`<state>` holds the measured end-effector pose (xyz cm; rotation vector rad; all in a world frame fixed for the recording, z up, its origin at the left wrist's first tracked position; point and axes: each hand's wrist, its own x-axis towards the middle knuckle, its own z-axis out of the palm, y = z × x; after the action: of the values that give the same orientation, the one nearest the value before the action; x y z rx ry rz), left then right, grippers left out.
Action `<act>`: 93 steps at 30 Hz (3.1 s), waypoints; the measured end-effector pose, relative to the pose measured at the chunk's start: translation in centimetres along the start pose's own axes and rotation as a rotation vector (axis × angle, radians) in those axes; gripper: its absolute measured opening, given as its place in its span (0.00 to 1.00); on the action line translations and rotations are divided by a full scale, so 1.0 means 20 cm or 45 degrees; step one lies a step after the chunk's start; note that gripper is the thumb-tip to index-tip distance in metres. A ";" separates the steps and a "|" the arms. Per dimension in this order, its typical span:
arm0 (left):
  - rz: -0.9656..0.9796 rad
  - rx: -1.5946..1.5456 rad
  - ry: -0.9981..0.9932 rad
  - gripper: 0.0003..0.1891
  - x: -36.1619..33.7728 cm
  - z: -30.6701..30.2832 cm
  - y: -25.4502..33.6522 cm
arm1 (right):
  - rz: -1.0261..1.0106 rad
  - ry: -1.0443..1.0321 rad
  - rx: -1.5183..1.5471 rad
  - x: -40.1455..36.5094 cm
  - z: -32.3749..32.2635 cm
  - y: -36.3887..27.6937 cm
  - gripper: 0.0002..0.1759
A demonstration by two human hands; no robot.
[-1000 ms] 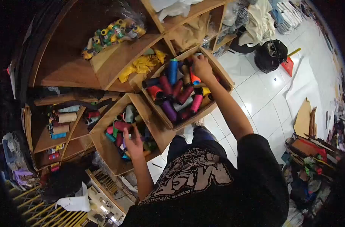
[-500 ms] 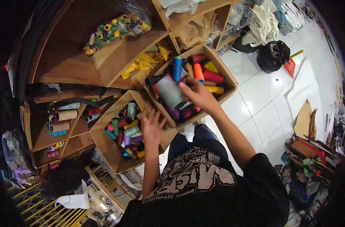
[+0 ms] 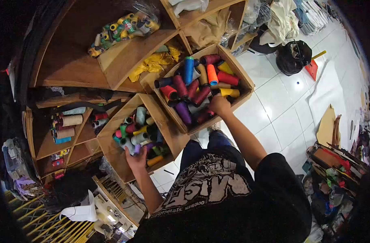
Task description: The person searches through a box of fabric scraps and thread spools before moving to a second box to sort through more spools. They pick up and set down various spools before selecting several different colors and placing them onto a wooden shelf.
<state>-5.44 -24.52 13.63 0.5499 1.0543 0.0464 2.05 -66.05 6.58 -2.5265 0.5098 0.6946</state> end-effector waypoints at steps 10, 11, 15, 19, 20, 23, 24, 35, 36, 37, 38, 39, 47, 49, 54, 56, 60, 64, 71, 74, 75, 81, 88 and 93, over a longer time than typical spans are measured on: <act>0.187 0.576 -0.637 0.31 -0.25 0.43 -0.44 | -0.370 0.087 0.680 -0.33 -0.32 -0.14 0.51; -0.028 0.500 -0.745 0.31 -0.30 0.50 -0.50 | -0.535 0.159 0.647 -0.47 -0.43 -0.25 0.52; -0.466 0.384 -1.080 0.27 -0.32 0.59 -0.60 | -0.395 0.028 0.902 -0.63 -0.71 -0.37 0.49; -0.498 0.160 -0.979 0.23 -0.24 0.53 -0.47 | -0.242 0.050 0.980 -0.38 -0.50 -0.17 0.44; -0.309 0.224 -0.800 0.21 -0.19 0.49 -0.40 | -0.205 -0.024 0.968 -0.31 -0.43 -0.11 0.44; 0.275 0.429 -0.396 0.19 0.10 0.09 -0.09 | -0.019 -0.202 0.901 -0.10 -0.22 -0.04 0.44; 0.286 0.525 -0.082 0.20 0.10 -0.05 0.01 | 0.055 -0.251 0.874 -0.03 -0.14 -0.03 0.44; 0.685 0.993 -0.139 0.39 -0.14 0.38 -0.30 | 0.345 0.252 1.108 0.05 0.18 -0.10 0.57; 0.694 0.944 -0.242 0.39 -0.13 0.41 -0.37 | 0.358 0.137 1.203 0.07 0.19 -0.05 0.57; 0.644 0.992 -0.351 0.39 -0.11 0.43 -0.41 | 0.249 0.098 1.263 -0.02 0.13 -0.07 0.57; 0.391 0.837 -0.597 0.37 -0.10 0.45 -0.45 | 0.129 0.060 1.316 -0.11 0.07 -0.10 0.57; 0.170 0.860 -0.667 0.35 -0.18 0.53 -0.47 | -0.023 -0.047 1.225 -0.22 -0.01 -0.15 0.58; -0.067 0.606 -0.778 0.22 -0.17 0.42 -0.48 | -0.158 0.320 0.876 -0.20 -0.15 -0.36 0.44; 0.129 0.225 -0.591 0.22 -0.10 0.28 -0.32 | -0.251 0.451 0.708 -0.01 0.07 -0.30 0.41; -0.004 0.260 -0.299 0.24 -0.13 0.06 0.03 | -0.195 0.442 0.522 0.06 0.11 -0.45 0.39; -0.073 0.418 -0.439 0.25 -0.13 0.05 -0.01 | -0.210 0.327 0.579 0.09 0.10 -0.45 0.35; -0.117 0.595 -0.642 0.30 -0.14 0.20 -0.22 | -0.034 -0.019 1.083 0.11 0.17 -0.34 0.28; -0.184 0.621 -0.750 0.25 -0.13 0.42 -0.46 | -0.260 -0.376 1.228 -0.30 -0.02 -0.35 0.34; -0.243 0.347 -0.829 0.16 -0.09 0.45 -0.48 | -0.170 0.077 1.053 -0.17 -0.11 -0.26 0.38; 0.120 0.286 -0.480 0.17 -0.09 0.33 -0.25 | -0.237 0.286 0.848 0.02 -0.14 -0.35 0.35; 0.277 0.323 -0.356 0.18 -0.11 0.30 -0.17 | -0.237 0.370 0.786 0.12 -0.09 -0.39 0.34; 0.447 0.518 -0.003 0.16 0.10 -0.13 0.02 | -0.089 0.499 0.628 0.33 0.02 -0.55 0.39; 0.169 0.406 -0.469 0.25 -0.11 0.39 -0.40 | -0.666 -0.302 0.599 -0.20 -0.19 -0.57 0.39; -0.001 0.493 -0.614 0.21 0.01 0.49 -0.50 | -0.423 -0.214 1.068 -0.29 -0.17 -0.50 0.40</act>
<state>0.69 -37.18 12.57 0.8600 0.5897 -0.2850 3.18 -58.30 15.74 -1.6883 0.2338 0.4310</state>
